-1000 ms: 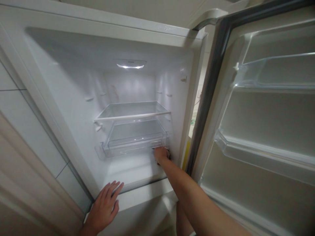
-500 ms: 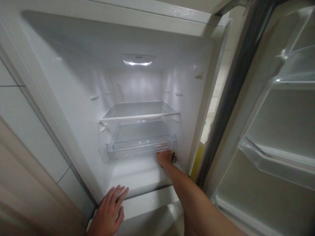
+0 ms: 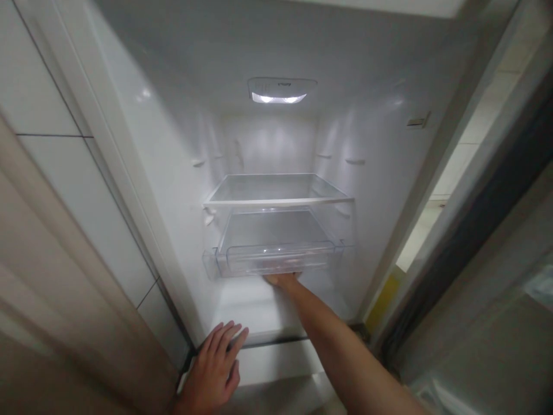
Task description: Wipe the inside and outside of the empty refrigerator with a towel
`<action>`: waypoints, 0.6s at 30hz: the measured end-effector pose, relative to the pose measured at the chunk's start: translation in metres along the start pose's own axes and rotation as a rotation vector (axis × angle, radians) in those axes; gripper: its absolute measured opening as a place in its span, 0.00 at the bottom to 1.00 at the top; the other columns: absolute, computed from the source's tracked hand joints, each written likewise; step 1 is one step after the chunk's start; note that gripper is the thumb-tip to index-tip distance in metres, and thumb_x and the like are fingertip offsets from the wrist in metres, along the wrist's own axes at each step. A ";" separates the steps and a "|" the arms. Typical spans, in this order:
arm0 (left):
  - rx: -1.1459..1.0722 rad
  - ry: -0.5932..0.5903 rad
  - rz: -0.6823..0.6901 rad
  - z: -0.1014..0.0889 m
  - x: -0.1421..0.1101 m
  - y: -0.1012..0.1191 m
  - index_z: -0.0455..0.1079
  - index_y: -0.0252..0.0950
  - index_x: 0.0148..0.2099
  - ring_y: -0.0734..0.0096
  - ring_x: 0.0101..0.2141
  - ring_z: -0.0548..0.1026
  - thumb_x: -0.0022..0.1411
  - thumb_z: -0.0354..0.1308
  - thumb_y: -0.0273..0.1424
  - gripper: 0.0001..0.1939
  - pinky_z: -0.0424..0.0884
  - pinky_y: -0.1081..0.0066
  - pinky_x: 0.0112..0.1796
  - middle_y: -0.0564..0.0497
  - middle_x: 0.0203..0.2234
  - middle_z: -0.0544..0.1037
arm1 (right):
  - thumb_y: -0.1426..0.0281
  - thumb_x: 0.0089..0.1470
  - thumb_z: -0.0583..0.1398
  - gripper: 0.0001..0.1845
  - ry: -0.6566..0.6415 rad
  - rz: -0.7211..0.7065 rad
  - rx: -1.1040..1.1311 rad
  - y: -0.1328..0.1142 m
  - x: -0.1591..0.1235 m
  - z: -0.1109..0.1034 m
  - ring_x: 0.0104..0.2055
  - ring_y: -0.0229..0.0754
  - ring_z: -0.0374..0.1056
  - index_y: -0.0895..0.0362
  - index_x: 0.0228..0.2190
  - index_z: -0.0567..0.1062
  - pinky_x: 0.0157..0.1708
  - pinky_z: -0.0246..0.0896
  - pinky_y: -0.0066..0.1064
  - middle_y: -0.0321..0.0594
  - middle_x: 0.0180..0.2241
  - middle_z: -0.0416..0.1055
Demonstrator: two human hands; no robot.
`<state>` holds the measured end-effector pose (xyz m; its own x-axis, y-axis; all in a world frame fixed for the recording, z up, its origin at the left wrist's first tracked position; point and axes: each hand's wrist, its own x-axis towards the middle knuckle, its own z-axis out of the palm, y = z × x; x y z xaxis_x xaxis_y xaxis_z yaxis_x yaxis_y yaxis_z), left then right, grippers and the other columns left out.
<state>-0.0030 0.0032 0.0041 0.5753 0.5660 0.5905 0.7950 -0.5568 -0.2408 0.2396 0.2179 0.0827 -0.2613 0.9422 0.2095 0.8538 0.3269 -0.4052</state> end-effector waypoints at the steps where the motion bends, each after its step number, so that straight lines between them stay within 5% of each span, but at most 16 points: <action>1: -0.003 -0.001 0.002 -0.001 0.001 0.000 0.66 0.42 0.77 0.56 0.66 0.72 0.63 0.56 0.24 0.40 0.59 0.55 0.72 0.49 0.64 0.79 | 0.59 0.73 0.62 0.16 -0.041 -0.013 -0.005 -0.012 -0.003 0.005 0.63 0.53 0.73 0.53 0.53 0.85 0.67 0.67 0.52 0.47 0.59 0.79; 5: 0.007 0.017 0.018 -0.006 0.002 0.000 0.64 0.41 0.78 0.56 0.65 0.72 0.65 0.55 0.24 0.40 0.59 0.55 0.71 0.49 0.64 0.79 | 0.57 0.71 0.58 0.24 -0.165 -0.123 0.000 -0.053 -0.028 0.016 0.71 0.55 0.68 0.43 0.62 0.82 0.73 0.57 0.53 0.41 0.66 0.77; 9: 0.025 0.049 0.025 -0.006 0.004 0.000 0.62 0.41 0.79 0.56 0.64 0.74 0.67 0.54 0.25 0.39 0.63 0.55 0.69 0.47 0.63 0.80 | 0.58 0.71 0.56 0.31 -0.301 -0.317 0.032 -0.065 -0.062 0.013 0.78 0.52 0.60 0.46 0.71 0.74 0.78 0.50 0.52 0.41 0.76 0.63; 14: 0.016 0.052 0.025 -0.003 0.002 0.000 0.58 0.42 0.81 0.55 0.64 0.75 0.70 0.55 0.27 0.39 0.67 0.54 0.68 0.46 0.64 0.79 | 0.60 0.69 0.58 0.28 -0.297 -0.384 0.079 -0.041 -0.092 -0.008 0.73 0.52 0.66 0.50 0.67 0.78 0.74 0.58 0.45 0.42 0.71 0.71; 18: -0.001 0.041 0.015 0.001 0.000 -0.001 0.57 0.44 0.81 0.56 0.64 0.75 0.70 0.55 0.28 0.40 0.67 0.55 0.69 0.47 0.64 0.78 | 0.61 0.70 0.59 0.27 -0.213 -0.274 0.053 -0.005 -0.096 -0.026 0.70 0.50 0.69 0.49 0.66 0.78 0.70 0.62 0.39 0.40 0.69 0.74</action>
<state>-0.0042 0.0040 0.0039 0.5787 0.5323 0.6179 0.7861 -0.5659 -0.2488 0.2721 0.1243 0.0877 -0.5705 0.8112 0.1287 0.7156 0.5678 -0.4068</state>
